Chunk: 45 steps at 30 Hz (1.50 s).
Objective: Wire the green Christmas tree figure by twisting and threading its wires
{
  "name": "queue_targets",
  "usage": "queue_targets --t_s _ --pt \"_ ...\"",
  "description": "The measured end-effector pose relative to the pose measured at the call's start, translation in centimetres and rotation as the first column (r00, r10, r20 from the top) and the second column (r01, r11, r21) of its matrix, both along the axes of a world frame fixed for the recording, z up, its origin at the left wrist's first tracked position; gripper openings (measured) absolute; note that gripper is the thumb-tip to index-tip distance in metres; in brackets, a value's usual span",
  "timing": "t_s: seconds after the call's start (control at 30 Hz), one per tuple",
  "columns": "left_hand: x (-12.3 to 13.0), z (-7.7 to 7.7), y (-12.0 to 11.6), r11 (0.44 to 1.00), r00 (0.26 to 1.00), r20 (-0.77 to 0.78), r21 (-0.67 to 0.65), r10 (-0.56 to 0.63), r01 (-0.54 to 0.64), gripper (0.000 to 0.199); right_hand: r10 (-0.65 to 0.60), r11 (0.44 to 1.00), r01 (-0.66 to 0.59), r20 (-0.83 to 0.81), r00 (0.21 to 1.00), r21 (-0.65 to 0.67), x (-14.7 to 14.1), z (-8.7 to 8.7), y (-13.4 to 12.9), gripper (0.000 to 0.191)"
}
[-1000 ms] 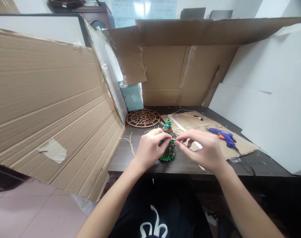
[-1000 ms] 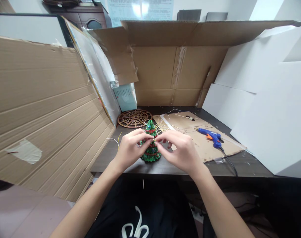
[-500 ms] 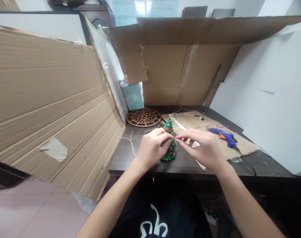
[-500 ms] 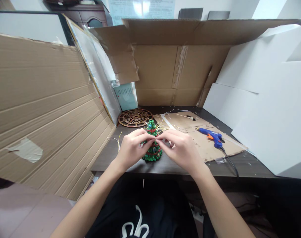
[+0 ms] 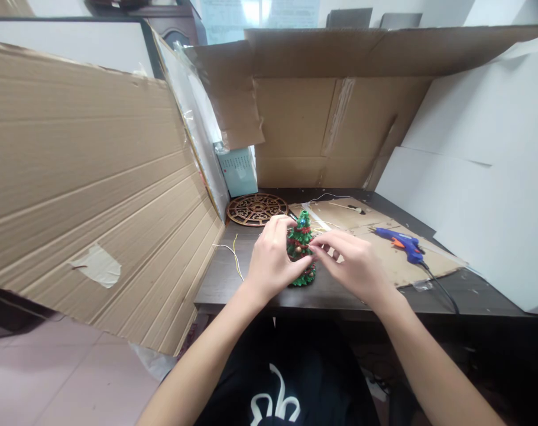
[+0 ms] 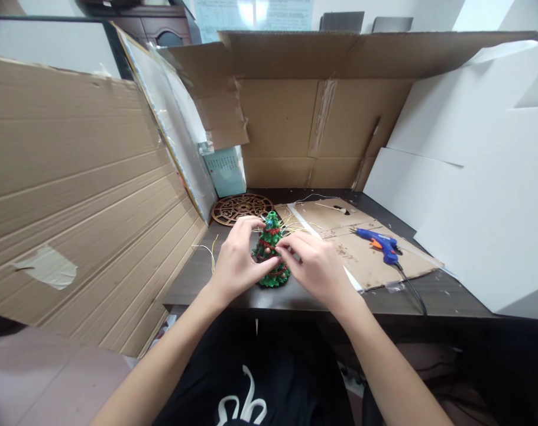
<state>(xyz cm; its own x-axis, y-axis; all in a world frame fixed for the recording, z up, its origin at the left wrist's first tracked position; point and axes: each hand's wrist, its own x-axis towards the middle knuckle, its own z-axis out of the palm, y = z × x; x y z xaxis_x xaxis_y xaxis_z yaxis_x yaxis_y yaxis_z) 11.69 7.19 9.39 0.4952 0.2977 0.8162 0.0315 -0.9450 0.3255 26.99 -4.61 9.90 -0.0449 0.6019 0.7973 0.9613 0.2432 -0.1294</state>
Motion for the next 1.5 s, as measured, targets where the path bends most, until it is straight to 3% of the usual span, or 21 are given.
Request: queue_targets --t_s 0.1,0.27,0.93,1.3,1.5 --pt "0.4 -0.7 0.3 0.996 0.998 -0.056 -0.089 -0.006 0.001 0.084 -0.011 1.0 0.011 0.01 1.0 0.014 -0.2 -0.2 0.2 0.005" --pt "0.7 -1.3 0.5 0.984 0.991 -0.13 -0.178 -0.025 0.001 0.069 -0.03 0.999 0.029 0.021 0.999 0.026 -0.2 -0.4 0.4 0.005" --pt "0.8 -1.4 0.2 0.977 0.995 -0.103 -0.214 -0.016 -0.006 0.066 -0.053 0.998 0.051 0.038 0.998 0.037 -0.3 -1.1 1.2 0.009" --pt "1.2 -2.0 0.1 0.974 0.996 -0.078 -0.221 0.04 -0.057 0.062 -0.093 0.989 0.122 -0.276 0.957 0.088 -1.8 -2.5 1.7 0.01" --pt "1.2 -2.1 0.2 0.974 0.996 -0.074 -0.216 0.049 -0.064 0.062 -0.069 0.983 0.115 -0.295 0.953 0.14 -2.0 -2.8 2.0 0.01"
